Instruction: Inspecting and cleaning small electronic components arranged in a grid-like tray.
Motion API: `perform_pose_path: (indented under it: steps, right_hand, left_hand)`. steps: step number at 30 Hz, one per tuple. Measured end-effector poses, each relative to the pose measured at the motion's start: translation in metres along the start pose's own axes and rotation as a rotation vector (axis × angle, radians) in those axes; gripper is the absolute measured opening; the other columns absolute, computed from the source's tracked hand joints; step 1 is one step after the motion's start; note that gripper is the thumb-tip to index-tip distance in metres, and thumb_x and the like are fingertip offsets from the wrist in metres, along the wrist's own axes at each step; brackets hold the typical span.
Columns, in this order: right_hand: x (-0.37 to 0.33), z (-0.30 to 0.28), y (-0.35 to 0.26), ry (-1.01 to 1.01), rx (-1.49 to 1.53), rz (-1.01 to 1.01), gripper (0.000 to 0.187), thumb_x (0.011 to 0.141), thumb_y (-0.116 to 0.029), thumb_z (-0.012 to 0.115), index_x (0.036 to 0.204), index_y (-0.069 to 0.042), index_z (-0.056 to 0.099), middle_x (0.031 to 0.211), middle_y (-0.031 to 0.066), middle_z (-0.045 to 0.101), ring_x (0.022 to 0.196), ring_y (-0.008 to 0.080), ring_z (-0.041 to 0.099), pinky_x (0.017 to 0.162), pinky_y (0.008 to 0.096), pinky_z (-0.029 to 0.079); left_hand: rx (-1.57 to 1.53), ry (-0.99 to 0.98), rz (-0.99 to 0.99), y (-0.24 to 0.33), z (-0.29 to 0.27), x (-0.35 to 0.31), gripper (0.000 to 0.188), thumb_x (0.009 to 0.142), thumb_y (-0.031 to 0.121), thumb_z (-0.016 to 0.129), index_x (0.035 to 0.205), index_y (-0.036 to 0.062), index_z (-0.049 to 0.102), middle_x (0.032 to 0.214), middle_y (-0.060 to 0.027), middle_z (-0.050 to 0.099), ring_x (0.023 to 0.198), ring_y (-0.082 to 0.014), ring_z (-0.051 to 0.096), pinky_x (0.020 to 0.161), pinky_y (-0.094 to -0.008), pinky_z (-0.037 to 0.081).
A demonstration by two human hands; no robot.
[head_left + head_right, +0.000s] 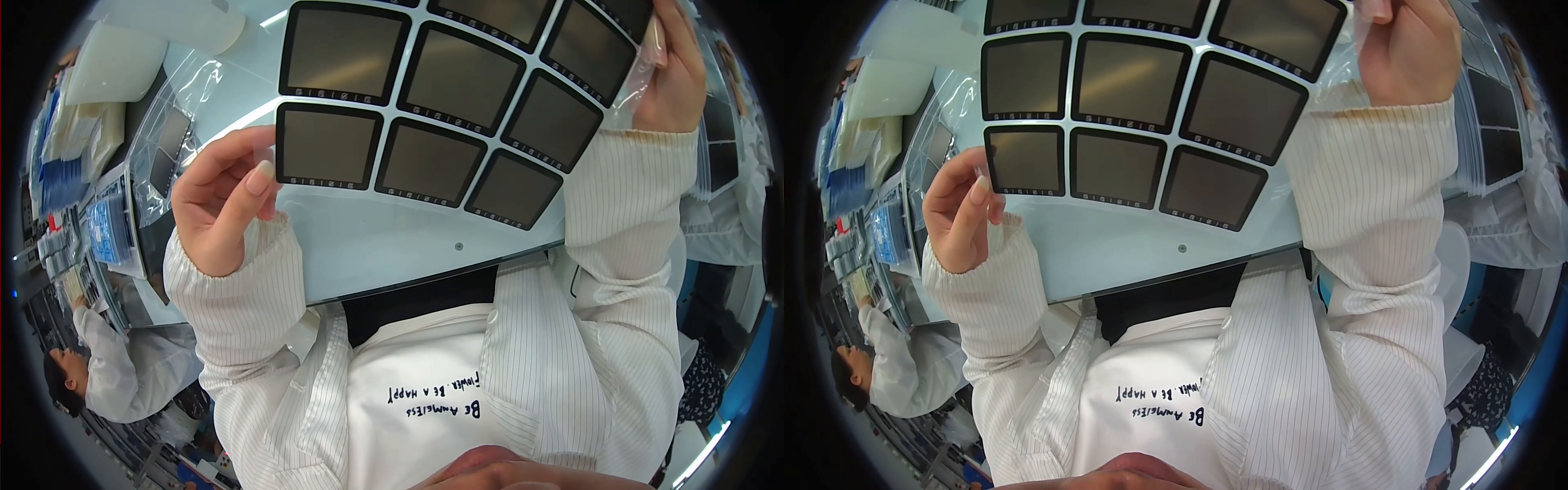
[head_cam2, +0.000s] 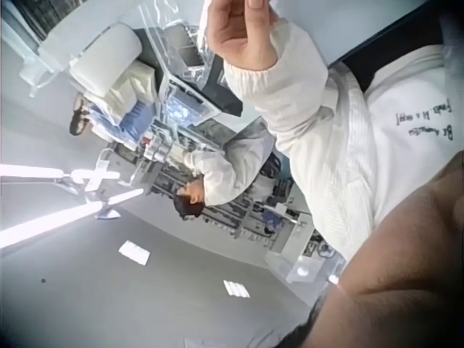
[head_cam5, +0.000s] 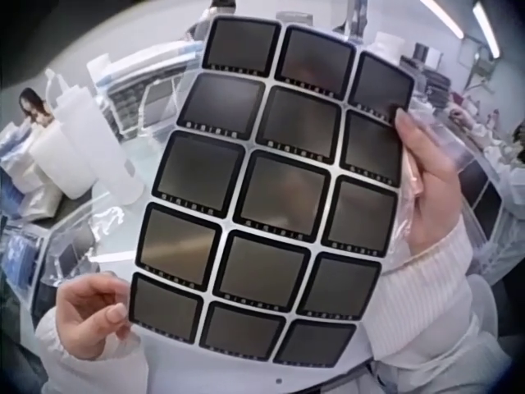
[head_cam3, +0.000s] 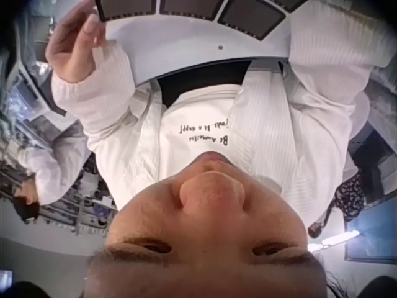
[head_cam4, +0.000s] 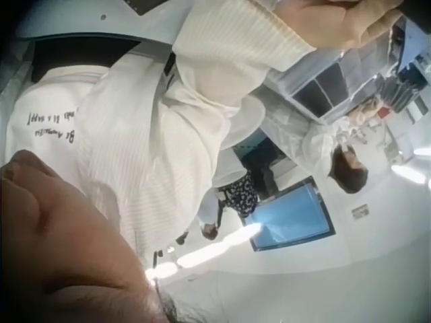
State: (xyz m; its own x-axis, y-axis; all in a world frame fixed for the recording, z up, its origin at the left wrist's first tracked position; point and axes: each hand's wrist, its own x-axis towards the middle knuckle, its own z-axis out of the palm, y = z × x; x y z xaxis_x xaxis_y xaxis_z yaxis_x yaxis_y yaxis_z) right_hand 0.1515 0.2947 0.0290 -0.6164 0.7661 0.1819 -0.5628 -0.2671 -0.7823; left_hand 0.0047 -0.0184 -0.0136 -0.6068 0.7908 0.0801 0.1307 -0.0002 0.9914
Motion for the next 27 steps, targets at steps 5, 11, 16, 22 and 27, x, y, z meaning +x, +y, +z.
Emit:
perform_pose_path:
  steps: [5,11,16,22,27]
  right_hand:
    - [0.004,-0.011,0.006,-0.102,-0.039,-0.010,0.015,0.093,-0.013,0.054,0.083,-0.004,0.060,0.046,0.0000,0.050,0.035,0.0093,0.044,0.036,0.0214,0.037]
    - [0.008,-0.023,0.015,-0.139,-0.272,0.067,0.012,0.090,-0.010,0.058,0.095,0.000,0.063,0.067,0.0014,0.062,0.040,0.0046,0.044,0.039,0.0177,0.032]
    - [0.015,-0.029,0.032,-0.018,-0.361,0.265,0.013,0.087,-0.006,0.060,0.096,0.003,0.062,0.068,0.0008,0.061,0.040,0.0043,0.044,0.040,0.0166,0.031]
    - [0.020,-0.035,0.032,-0.036,-0.370,0.316,0.012,0.086,-0.003,0.060,0.096,0.004,0.062,0.072,0.0026,0.062,0.040,0.0045,0.044,0.039,0.0160,0.032]
    - [0.022,-0.038,0.031,-0.074,-0.341,0.352,0.012,0.087,-0.003,0.059,0.096,0.004,0.062,0.073,0.0033,0.063,0.040,0.0040,0.044,0.039,0.0152,0.031]
  left_hand:
    - [-0.055,-0.061,-0.011,0.005,0.008,0.006,0.047,0.085,0.006,0.058,0.128,-0.0071,0.045,0.071,-0.0024,0.056,0.060,-0.0064,0.052,0.056,-0.0176,0.043]
    - [-0.166,-0.109,-0.162,-0.006,0.002,0.008,0.049,0.092,0.012,0.048,0.136,-0.0065,0.036,0.067,-0.0011,0.053,0.056,-0.0068,0.050,0.053,-0.0178,0.040]
    - [-0.108,-0.165,-0.322,-0.003,0.007,0.008,0.044,0.098,0.014,0.040,0.137,-0.0043,0.034,0.062,0.0014,0.052,0.051,-0.0068,0.047,0.052,-0.0190,0.037]
    - [-0.157,-0.269,-0.322,-0.007,0.004,0.008,0.045,0.096,0.010,0.041,0.138,-0.0046,0.033,0.065,-0.0007,0.056,0.052,-0.0065,0.049,0.050,-0.0193,0.038]
    - [-0.173,-0.299,-0.332,-0.007,0.003,0.007,0.045,0.096,0.010,0.041,0.138,-0.0035,0.033,0.066,-0.0025,0.059,0.052,-0.0075,0.052,0.050,-0.0194,0.040]
